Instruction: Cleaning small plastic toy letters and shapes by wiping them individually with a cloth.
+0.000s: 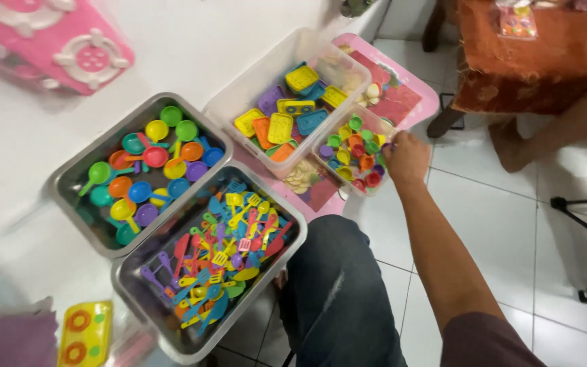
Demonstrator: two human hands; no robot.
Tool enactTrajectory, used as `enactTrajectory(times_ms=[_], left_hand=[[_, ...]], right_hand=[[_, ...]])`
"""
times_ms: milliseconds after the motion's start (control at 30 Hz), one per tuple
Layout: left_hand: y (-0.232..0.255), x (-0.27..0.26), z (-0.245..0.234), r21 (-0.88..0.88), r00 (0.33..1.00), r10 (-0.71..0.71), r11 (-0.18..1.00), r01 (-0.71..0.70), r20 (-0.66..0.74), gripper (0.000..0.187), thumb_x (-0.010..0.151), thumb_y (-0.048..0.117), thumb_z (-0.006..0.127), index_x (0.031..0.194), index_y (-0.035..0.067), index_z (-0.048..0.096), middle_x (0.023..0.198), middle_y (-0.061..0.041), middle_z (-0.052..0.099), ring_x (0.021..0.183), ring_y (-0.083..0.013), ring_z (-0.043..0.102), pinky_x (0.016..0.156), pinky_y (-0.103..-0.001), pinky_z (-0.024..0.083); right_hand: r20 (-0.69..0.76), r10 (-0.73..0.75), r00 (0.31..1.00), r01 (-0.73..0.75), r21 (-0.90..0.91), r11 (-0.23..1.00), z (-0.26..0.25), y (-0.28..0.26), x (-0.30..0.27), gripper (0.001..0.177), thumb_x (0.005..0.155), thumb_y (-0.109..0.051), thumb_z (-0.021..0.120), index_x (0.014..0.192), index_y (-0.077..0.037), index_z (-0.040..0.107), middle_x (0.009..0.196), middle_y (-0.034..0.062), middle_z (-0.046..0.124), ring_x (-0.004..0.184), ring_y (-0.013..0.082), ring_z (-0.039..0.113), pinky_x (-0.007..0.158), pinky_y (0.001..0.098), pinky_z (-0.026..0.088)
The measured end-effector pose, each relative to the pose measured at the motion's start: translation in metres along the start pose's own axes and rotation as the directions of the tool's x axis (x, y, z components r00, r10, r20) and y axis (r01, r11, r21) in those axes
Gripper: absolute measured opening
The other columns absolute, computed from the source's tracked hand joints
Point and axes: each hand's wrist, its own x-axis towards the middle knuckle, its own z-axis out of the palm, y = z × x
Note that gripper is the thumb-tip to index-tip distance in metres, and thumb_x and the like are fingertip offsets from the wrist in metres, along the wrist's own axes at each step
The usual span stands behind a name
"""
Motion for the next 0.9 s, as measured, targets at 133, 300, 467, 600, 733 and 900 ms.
enactTrajectory(times_ms=[133, 300, 467, 600, 733, 900], left_hand=[[0.08, -0.011, -0.003, 0.062, 0.986, -0.093, 0.993, 0.102, -0.142, 0.029, 0.114, 0.006, 0.051, 0.137, -0.007, 0.064, 0.145, -0.037, 0.054, 0.131, -0.0436, 0.052, 0.112, -0.044, 0.038], [0.17, -0.006, 0.006, -0.792, 0.775, -0.614, 0.543, 0.281, -0.146, 0.031, 0.092, 0.014, 0.067, 0.123, 0.012, 0.064, 0.119, -0.003, 0.071, 0.111, -0.0122, 0.066, 0.106, -0.028, 0.052], [0.204, -0.008, -0.007, -0.606, 0.82, -0.541, 0.594, 0.529, 0.186, 0.039, 0.091, 0.043, 0.065, 0.099, 0.008, 0.078, 0.077, -0.003, 0.07, 0.067, -0.0126, 0.062, 0.056, -0.027, 0.044], [0.211, -0.015, -0.022, -0.598, 0.818, -0.541, 0.595, 0.537, 0.196, 0.035, 0.091, 0.045, 0.066, 0.084, 0.013, 0.074, 0.066, -0.001, 0.062, 0.061, -0.012, 0.055, 0.056, -0.03, 0.039], [0.209, -0.017, -0.038, -0.788, 0.853, -0.502, 0.463, 0.406, 0.144, 0.028, 0.093, 0.033, 0.066, 0.101, 0.008, 0.075, 0.09, -0.003, 0.072, 0.087, -0.013, 0.066, 0.076, -0.03, 0.053], [0.198, -0.015, -0.036, -0.794, 0.827, -0.528, 0.41, 0.448, 0.193, 0.031, 0.093, 0.036, 0.068, 0.089, 0.008, 0.079, 0.079, -0.001, 0.07, 0.078, -0.0102, 0.062, 0.067, -0.028, 0.05]], right_hand=[[0.303, 0.351, 0.886, -0.463, 0.6, 0.652, -0.095, -0.042, 0.021, 0.017, 0.096, -0.016, 0.056, 0.112, -0.012, 0.05, 0.083, 0.0185, 0.071, 0.07, 0.0357, 0.069, 0.066, 0.0489, 0.052], [0.274, 0.009, 0.962, -0.266, 0.926, 0.269, -0.214, -0.148, 0.036, 0.04, 0.102, 0.001, 0.041, 0.13, -0.008, 0.068, 0.082, 0.0066, 0.059, 0.059, 0.0126, 0.052, 0.05, 0.0263, 0.044], [0.311, -0.643, 0.699, -0.633, 0.687, -0.356, -0.322, -0.287, -0.006, 0.038, 0.087, -0.027, 0.056, 0.12, -0.012, 0.064, 0.111, 0.0058, 0.061, 0.09, 0.0164, 0.053, 0.076, 0.0286, 0.043], [-0.197, -0.77, 0.606, 0.146, 0.98, -0.136, -0.438, -0.376, -0.054, 0.043, 0.102, -0.008, 0.051, 0.144, -0.017, 0.059, 0.134, 0.0106, 0.051, 0.13, 0.0251, 0.049, 0.11, 0.0386, 0.044], [-0.344, -0.702, 0.623, 0.364, 0.922, -0.129, -0.458, -0.415, -0.071, 0.047, 0.088, -0.013, 0.078, 0.131, -0.007, 0.06, 0.124, 0.0133, 0.065, 0.113, 0.0228, 0.069, 0.097, 0.0324, 0.061], [-0.381, -0.671, 0.636, 0.486, 0.873, -0.036, -0.447, -0.423, -0.082, 0.04, 0.081, -0.019, 0.085, 0.117, -0.011, 0.07, 0.116, 0.0074, 0.073, 0.102, 0.0211, 0.07, 0.09, 0.0314, 0.058]])
